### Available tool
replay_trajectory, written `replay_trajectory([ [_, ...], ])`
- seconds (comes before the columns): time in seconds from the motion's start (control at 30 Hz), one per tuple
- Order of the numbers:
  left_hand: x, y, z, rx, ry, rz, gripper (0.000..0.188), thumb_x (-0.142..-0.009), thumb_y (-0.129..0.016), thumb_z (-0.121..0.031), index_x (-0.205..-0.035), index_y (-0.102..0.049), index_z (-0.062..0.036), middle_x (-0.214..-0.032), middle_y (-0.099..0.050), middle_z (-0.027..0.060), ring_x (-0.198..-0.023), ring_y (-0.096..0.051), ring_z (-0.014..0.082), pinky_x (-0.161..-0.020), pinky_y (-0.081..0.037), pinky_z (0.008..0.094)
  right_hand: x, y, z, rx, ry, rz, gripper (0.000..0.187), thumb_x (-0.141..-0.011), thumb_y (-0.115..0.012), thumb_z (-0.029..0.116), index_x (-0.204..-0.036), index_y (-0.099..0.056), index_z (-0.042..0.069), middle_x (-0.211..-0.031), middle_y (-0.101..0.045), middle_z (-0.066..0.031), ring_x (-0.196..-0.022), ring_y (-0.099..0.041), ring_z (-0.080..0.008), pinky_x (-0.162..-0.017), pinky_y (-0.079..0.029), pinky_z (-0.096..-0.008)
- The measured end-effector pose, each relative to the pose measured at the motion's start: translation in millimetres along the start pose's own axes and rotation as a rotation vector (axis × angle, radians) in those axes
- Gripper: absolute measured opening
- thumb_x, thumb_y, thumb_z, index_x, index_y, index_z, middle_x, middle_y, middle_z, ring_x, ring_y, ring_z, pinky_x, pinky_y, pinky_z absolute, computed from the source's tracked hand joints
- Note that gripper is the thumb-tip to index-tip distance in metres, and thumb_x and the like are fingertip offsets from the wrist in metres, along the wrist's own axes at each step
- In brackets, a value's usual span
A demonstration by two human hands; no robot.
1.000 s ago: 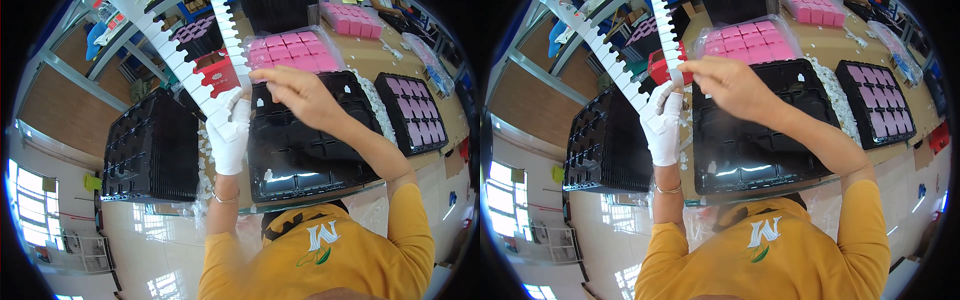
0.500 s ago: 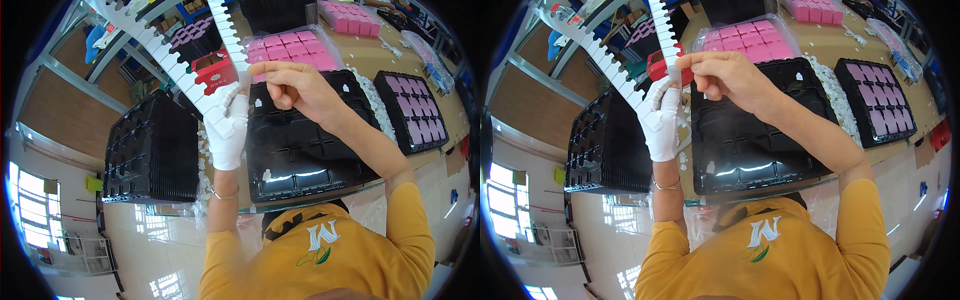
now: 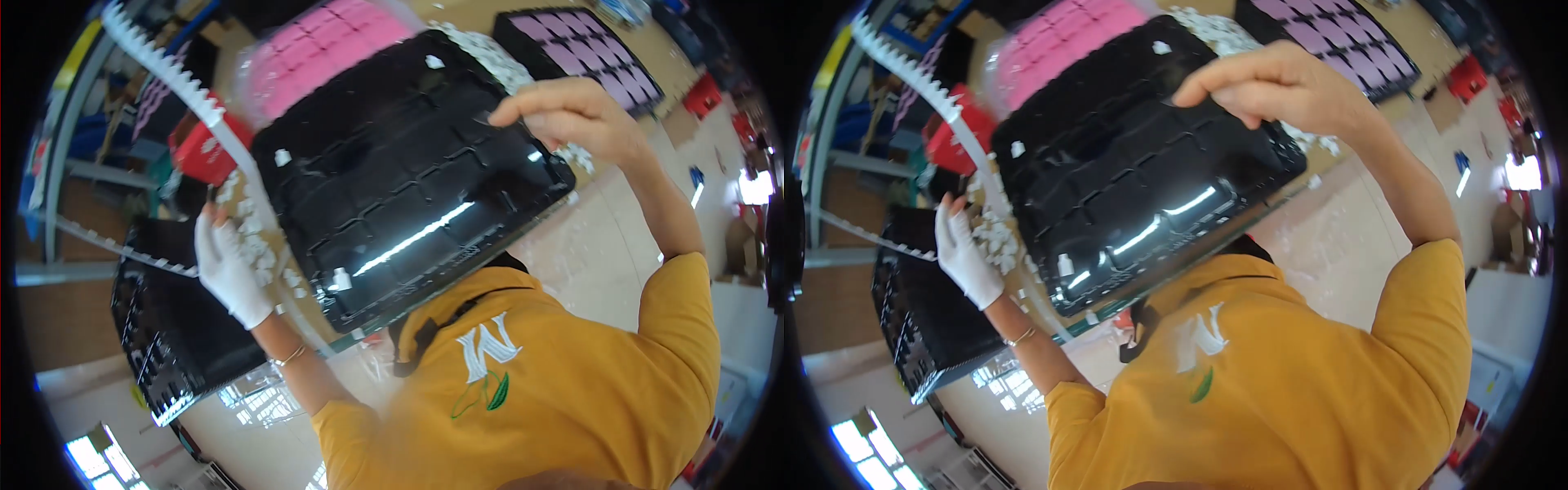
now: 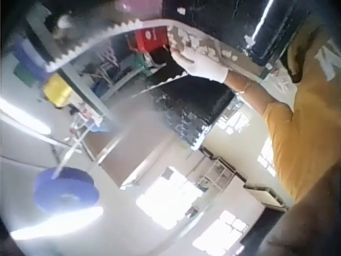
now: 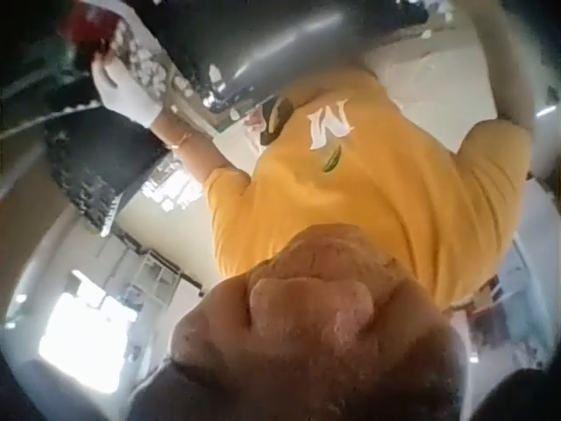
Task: The person applies adhesive labels to black plastic trays, then assembles them with pink foam inserts by hand.
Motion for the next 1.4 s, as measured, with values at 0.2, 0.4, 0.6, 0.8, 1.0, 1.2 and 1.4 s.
replay_trajectory([
  [0.2, 33.7, 28.7, 45.8, -0.039, 0.261, -0.271, 0.046, -0.095, -0.052, -0.025, -0.129, -0.052, 0.0065, -0.115, -0.064, 0.0162, -0.102, -0.065, 0.0260, -0.090, -0.048, 0.0334, 64.9, -13.0, -39.2, 0.472, -0.023, -0.053, 0.032, -0.080, -0.054, -0.001, -0.109, -0.067, 0.006, -0.075, -0.057, -0.0117, -0.071, -0.058, -0.0273, -0.065, -0.045, -0.0361],
  [0.4, 70.5, 65.8, 52.8, -0.140, 0.253, -0.489, 0.044, -0.098, -0.051, -0.026, -0.128, -0.053, 0.0059, -0.113, -0.064, 0.0174, -0.097, -0.066, 0.0265, -0.093, -0.048, 0.0329, 68.0, -22.2, -53.5, 0.643, 0.044, -0.089, 0.033, -0.078, -0.060, 0.001, -0.110, -0.065, 0.008, -0.072, -0.055, -0.0080, -0.069, -0.054, -0.0261, -0.068, -0.043, -0.0371],
  [0.6, 78.9, 52.2, 23.8, -0.138, 0.243, -0.485, 0.037, -0.098, -0.054, -0.021, -0.125, -0.057, 0.0036, -0.109, -0.066, 0.0149, -0.092, -0.067, 0.0236, -0.090, -0.050, 0.0315, 64.3, -26.7, -55.7, 0.662, 0.045, -0.033, 0.032, -0.076, -0.061, 0.002, -0.107, -0.065, 0.009, -0.070, -0.054, -0.0060, -0.068, -0.054, -0.0240, -0.068, -0.043, -0.0377],
  [0.8, 77.5, 36.0, -0.2, -0.301, 0.174, -0.414, 0.036, -0.098, -0.053, -0.026, -0.124, -0.060, -0.0008, -0.104, -0.068, 0.0103, -0.092, -0.066, 0.0193, -0.090, -0.048, 0.0312, 64.7, -27.0, -48.9, 0.809, 0.018, 0.076, 0.038, -0.074, -0.062, 0.005, -0.113, -0.064, 0.007, -0.067, -0.054, -0.0049, -0.066, -0.057, -0.0226, -0.072, -0.041, -0.0370],
  [1.0, 89.0, 16.4, -18.3, -0.380, -0.063, -0.275, 0.024, -0.095, -0.057, -0.005, -0.116, -0.063, 0.0020, -0.110, -0.066, 0.0122, -0.094, -0.065, 0.0196, -0.085, -0.051, 0.0291, 67.1, -49.6, -17.8, 1.274, 0.092, 0.189, 0.054, -0.070, -0.060, 0.004, -0.124, -0.057, -0.002, -0.065, -0.048, -0.0025, -0.063, -0.050, -0.0180, -0.071, -0.037, -0.0336],
  [1.2, 95.1, 14.9, -42.5, -0.428, -0.298, 0.118, 0.018, -0.084, -0.065, 0.004, -0.102, -0.065, 0.0035, -0.103, -0.064, 0.0147, -0.094, -0.061, 0.0273, -0.086, -0.047, 0.0337, 56.2, -48.5, -13.7, 1.018, 0.087, 0.124, 0.046, -0.071, -0.058, -0.001, -0.116, -0.062, -0.002, -0.065, -0.049, -0.0067, -0.065, -0.052, -0.0222, -0.066, -0.039, -0.0364],
  [1.4, 85.2, 7.6, -47.3, -0.474, -0.296, 0.463, 0.021, -0.069, -0.075, -0.003, -0.089, -0.068, -0.0047, -0.111, -0.062, 0.0104, -0.108, -0.056, 0.0313, -0.090, -0.046, 0.0385, 56.7, -36.3, -21.9, 1.051, 0.065, -0.027, 0.050, -0.070, -0.058, -0.009, -0.120, -0.060, -0.001, -0.068, -0.050, -0.0114, -0.065, -0.050, -0.0246, -0.066, -0.038, -0.0378],
])
Point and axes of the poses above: each hand's wrist, its own x-axis away from the middle knuckle, its own y-axis out of the back of the hand, z = x × y, the point moved 1 cm from there along -x, towards the middle knuckle
